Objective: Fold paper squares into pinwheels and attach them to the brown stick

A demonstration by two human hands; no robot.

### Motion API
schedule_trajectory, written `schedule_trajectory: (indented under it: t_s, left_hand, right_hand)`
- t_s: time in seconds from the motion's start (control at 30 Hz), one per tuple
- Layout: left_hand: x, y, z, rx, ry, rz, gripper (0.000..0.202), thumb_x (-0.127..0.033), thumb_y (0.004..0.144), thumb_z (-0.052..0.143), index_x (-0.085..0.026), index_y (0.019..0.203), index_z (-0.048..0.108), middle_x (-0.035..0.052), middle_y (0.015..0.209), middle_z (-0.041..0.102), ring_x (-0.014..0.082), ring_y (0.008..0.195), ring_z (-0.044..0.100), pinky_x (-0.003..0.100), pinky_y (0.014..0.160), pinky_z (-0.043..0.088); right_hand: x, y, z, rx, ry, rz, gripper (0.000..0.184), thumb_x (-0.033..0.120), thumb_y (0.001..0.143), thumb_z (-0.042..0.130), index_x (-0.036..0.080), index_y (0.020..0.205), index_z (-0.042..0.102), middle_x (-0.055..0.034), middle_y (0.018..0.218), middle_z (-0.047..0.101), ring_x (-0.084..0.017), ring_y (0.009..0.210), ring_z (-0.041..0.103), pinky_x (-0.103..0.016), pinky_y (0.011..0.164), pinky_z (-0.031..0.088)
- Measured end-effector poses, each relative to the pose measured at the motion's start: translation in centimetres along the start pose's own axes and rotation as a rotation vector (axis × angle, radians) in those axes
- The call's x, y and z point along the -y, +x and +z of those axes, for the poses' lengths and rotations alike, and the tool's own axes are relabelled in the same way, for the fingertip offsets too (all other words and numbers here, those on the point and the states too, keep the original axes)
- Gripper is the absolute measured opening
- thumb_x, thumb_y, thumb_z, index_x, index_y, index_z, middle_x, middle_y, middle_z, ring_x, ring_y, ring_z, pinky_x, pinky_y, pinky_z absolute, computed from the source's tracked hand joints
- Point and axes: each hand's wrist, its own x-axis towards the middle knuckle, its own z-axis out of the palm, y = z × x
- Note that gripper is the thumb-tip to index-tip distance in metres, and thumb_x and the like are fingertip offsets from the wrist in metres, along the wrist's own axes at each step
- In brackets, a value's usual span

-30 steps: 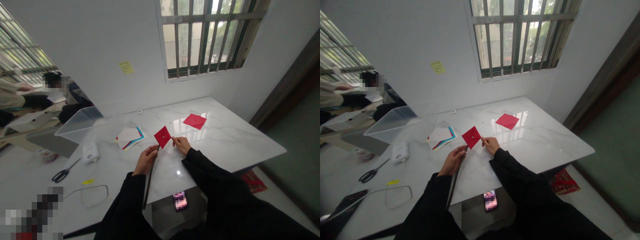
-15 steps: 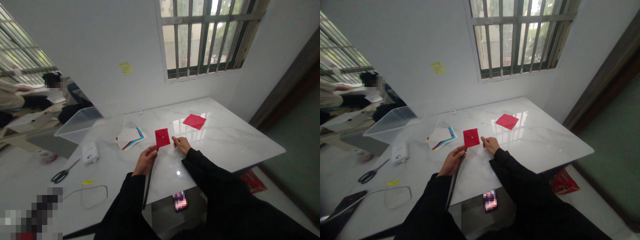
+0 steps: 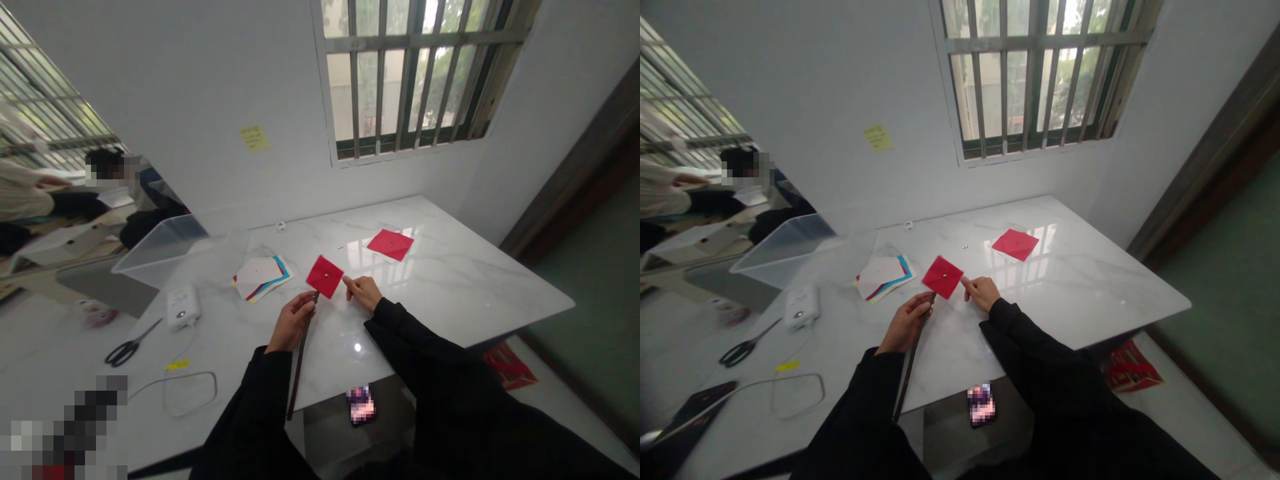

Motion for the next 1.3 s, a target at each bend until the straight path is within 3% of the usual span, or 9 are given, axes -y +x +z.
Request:
schedule_trajectory:
  t_s: [0.2, 0.4, 0.47, 0.53, 0.63, 0.8, 1.03, 1.2, 1.3]
  left_hand:
    - [0.16, 0.09, -0.15, 0.007, 0.002, -0.005, 0.042, -0.029, 0.066, 0.088, -0.018, 0.104, 0.076, 0.0062, 0.101, 0.071, 0.0133, 0.081, 0.061, 0.025, 0.076, 0.050]
    - [0.22, 0.09, -0.14, -0.002, -0.029, -0.027, 0.043, -0.027, 0.063, 0.090, -0.017, 0.103, 0.076, 0.0055, 0.099, 0.071, 0.0126, 0.084, 0.061, 0.023, 0.078, 0.050]
    - [0.22, 0.08, -0.13, -0.002, -0.027, -0.030, 0.043, -0.028, 0.064, 0.090, -0.017, 0.103, 0.076, 0.0056, 0.099, 0.071, 0.0129, 0.084, 0.061, 0.023, 0.078, 0.050]
    - [0.22, 0.07, -0.13, -0.003, -0.018, -0.022, 0.043, -0.028, 0.064, 0.090, -0.018, 0.103, 0.076, 0.0060, 0.101, 0.071, 0.0134, 0.085, 0.062, 0.023, 0.078, 0.050]
    - [0.22, 0.09, -0.15, 0.006, 0.002, -0.009, 0.044, -0.029, 0.064, 0.089, -0.018, 0.104, 0.077, 0.0070, 0.104, 0.071, 0.0147, 0.088, 0.062, 0.024, 0.078, 0.050]
    - [0.25, 0.11, -0.19, 0.002, 0.011, -0.011, 0.043, -0.030, 0.065, 0.089, -0.019, 0.105, 0.077, 0.0066, 0.104, 0.071, 0.0145, 0.087, 0.062, 0.024, 0.078, 0.050]
    - [0.25, 0.12, -0.22, 0.011, 0.009, -0.005, 0.042, -0.029, 0.065, 0.089, -0.019, 0.104, 0.077, 0.0062, 0.104, 0.071, 0.0142, 0.087, 0.062, 0.024, 0.078, 0.050]
    - [0.37, 0.21, -0.37, 0.017, -0.008, -0.014, 0.041, -0.028, 0.065, 0.089, -0.018, 0.103, 0.077, 0.0056, 0.101, 0.071, 0.0133, 0.085, 0.062, 0.023, 0.078, 0.050]
    - [0.37, 0.19, -0.33, 0.025, -0.009, -0.007, 0.041, -0.028, 0.065, 0.089, -0.018, 0.104, 0.077, 0.0055, 0.099, 0.071, 0.0122, 0.081, 0.061, 0.023, 0.075, 0.049]
  right_hand:
    - [0.16, -0.14, 0.01, -0.122, -0.006, -0.017, 0.063, 0.058, 0.099, 0.035, 0.019, 0.064, 0.071, 0.0010, 0.050, 0.051, -0.014, 0.054, 0.052, -0.027, 0.066, 0.037]
    - [0.16, -0.10, -0.06, -0.269, 0.085, 0.043, 0.053, 0.054, 0.096, 0.046, 0.018, 0.132, 0.060, 0.0048, 0.059, 0.057, -0.015, 0.059, 0.055, -0.026, 0.064, 0.039]
    - [0.10, -0.04, -0.07, -0.199, 0.073, 0.035, 0.052, 0.057, 0.096, 0.044, 0.018, 0.120, 0.069, 0.0026, 0.060, 0.059, -0.016, 0.061, 0.058, -0.026, 0.068, 0.041]
    - [0.04, 0.02, -0.04, -0.072, 0.017, 0.023, 0.058, 0.061, 0.096, 0.041, 0.018, 0.079, 0.075, -0.0004, 0.054, 0.058, -0.016, 0.059, 0.058, -0.027, 0.069, 0.041]
    - [-0.01, 0.06, 0.03, -0.003, -0.035, 0.011, 0.070, 0.064, 0.096, 0.039, 0.019, 0.045, 0.057, -0.0024, 0.046, 0.054, -0.015, 0.052, 0.055, -0.029, 0.067, 0.039]
    - [0.08, -0.01, 0.02, -0.129, -0.015, -0.016, 0.061, 0.057, 0.098, 0.037, 0.019, 0.058, 0.063, -0.0004, 0.052, 0.055, -0.014, 0.056, 0.054, -0.027, 0.066, 0.037]
    - [0.54, -0.26, -0.19, -0.189, 0.096, 0.000, 0.050, 0.056, 0.096, 0.045, 0.019, 0.123, 0.063, 0.0054, 0.057, 0.054, -0.015, 0.055, 0.052, -0.025, 0.063, 0.038]
    - [0.36, -0.03, -0.07, -0.108, -0.029, 0.037, 0.064, 0.060, 0.098, 0.035, 0.019, 0.057, 0.061, -0.0026, 0.054, 0.055, -0.016, 0.057, 0.055, -0.029, 0.066, 0.036]
    - [0.11, 0.10, 0.07, -0.145, -0.036, 0.044, 0.066, 0.061, 0.098, 0.031, 0.020, 0.050, 0.052, -0.0035, 0.053, 0.055, -0.016, 0.056, 0.053, -0.029, 0.063, 0.033]
